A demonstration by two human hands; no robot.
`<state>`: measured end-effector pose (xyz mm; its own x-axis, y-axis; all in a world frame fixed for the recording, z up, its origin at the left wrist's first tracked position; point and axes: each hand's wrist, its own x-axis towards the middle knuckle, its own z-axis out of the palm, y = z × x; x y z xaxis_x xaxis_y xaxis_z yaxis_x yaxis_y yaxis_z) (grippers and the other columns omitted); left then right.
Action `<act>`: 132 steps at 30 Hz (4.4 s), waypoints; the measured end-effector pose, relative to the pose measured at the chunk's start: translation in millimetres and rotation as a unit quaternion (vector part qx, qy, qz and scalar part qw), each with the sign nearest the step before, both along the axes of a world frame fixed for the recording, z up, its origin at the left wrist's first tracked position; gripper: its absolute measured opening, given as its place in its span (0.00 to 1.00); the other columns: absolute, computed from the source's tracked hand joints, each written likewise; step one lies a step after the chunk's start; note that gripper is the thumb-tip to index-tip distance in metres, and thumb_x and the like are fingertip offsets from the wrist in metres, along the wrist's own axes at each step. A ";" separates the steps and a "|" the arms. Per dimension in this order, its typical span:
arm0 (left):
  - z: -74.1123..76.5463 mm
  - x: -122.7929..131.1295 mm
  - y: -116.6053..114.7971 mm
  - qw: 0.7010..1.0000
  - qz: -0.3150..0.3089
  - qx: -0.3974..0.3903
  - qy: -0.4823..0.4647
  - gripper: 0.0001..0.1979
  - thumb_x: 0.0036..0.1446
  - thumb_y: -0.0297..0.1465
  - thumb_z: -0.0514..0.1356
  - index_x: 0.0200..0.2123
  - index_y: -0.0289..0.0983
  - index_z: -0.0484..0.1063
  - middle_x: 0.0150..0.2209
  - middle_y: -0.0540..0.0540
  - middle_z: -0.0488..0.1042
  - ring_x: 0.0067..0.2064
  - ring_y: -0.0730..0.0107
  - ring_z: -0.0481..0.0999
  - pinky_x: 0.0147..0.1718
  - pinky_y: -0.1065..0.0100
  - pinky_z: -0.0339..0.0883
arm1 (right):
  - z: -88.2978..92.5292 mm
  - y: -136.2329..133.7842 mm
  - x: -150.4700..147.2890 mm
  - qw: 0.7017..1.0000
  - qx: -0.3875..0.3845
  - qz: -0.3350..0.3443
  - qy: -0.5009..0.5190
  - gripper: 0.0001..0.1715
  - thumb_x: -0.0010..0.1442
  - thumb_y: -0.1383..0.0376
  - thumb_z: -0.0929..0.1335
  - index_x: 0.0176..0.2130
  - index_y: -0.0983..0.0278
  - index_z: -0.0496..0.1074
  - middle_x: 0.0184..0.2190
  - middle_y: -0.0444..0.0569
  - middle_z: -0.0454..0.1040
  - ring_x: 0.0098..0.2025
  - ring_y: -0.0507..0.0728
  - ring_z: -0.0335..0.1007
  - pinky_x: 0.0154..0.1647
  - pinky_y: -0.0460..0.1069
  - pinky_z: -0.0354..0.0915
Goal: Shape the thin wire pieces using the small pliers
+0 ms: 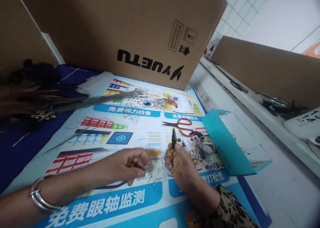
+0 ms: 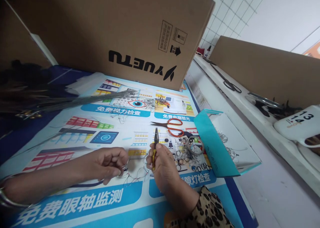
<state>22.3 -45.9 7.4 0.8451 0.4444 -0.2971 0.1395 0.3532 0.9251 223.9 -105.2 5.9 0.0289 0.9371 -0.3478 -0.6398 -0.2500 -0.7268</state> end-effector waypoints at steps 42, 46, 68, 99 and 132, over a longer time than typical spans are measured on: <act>-0.8 -5.0 -16.3 0.861 0.058 0.488 0.130 0.06 0.53 0.25 0.52 0.33 0.40 0.67 0.33 0.47 0.70 0.35 0.66 0.68 0.33 0.68 0.59 | 12.2 -4.0 -9.5 0.993 0.006 0.067 -0.098 0.14 0.53 0.57 0.68 0.32 0.66 0.70 0.23 0.43 0.65 0.17 0.45 0.55 0.18 0.43 0.46; 2.7 -3.7 -16.9 0.866 0.069 0.483 0.113 0.09 0.55 0.26 0.52 0.38 0.39 0.68 0.37 0.45 0.70 0.38 0.65 0.69 0.36 0.68 0.61 | 11.1 -4.5 -10.1 0.993 0.008 0.064 -0.096 0.12 0.53 0.58 0.68 0.31 0.66 0.70 0.24 0.43 0.66 0.18 0.45 0.55 0.18 0.43 0.46; 9.0 -1.2 -7.6 0.908 -0.003 0.416 0.052 0.12 0.53 0.22 0.52 0.40 0.39 0.68 0.33 0.49 0.68 0.31 0.74 0.69 0.30 0.72 0.62 | 10.9 -7.1 -10.5 0.991 0.019 0.100 -0.089 0.12 0.56 0.59 0.66 0.32 0.67 0.68 0.23 0.42 0.63 0.19 0.45 0.54 0.20 0.44 0.44; -2.6 -11.7 6.0 0.841 -0.012 0.539 -0.034 0.13 0.58 0.22 0.52 0.45 0.40 0.68 0.42 0.45 0.72 0.44 0.70 0.71 0.42 0.72 0.65 | 36.8 -3.4 31.1 0.804 0.173 0.301 -0.484 0.12 0.59 0.60 0.64 0.33 0.67 0.70 0.25 0.43 0.63 0.26 0.48 0.56 0.26 0.43 0.53; -0.8 -9.8 5.1 0.987 -0.001 0.159 0.021 0.07 0.50 0.25 0.59 0.34 0.37 0.72 0.32 0.50 0.76 0.34 0.72 0.73 0.33 0.74 0.66 | 29.4 -8.0 23.7 0.769 0.228 0.291 -0.522 0.12 0.59 0.60 0.64 0.35 0.66 0.71 0.28 0.45 0.66 0.30 0.51 0.62 0.30 0.44 0.56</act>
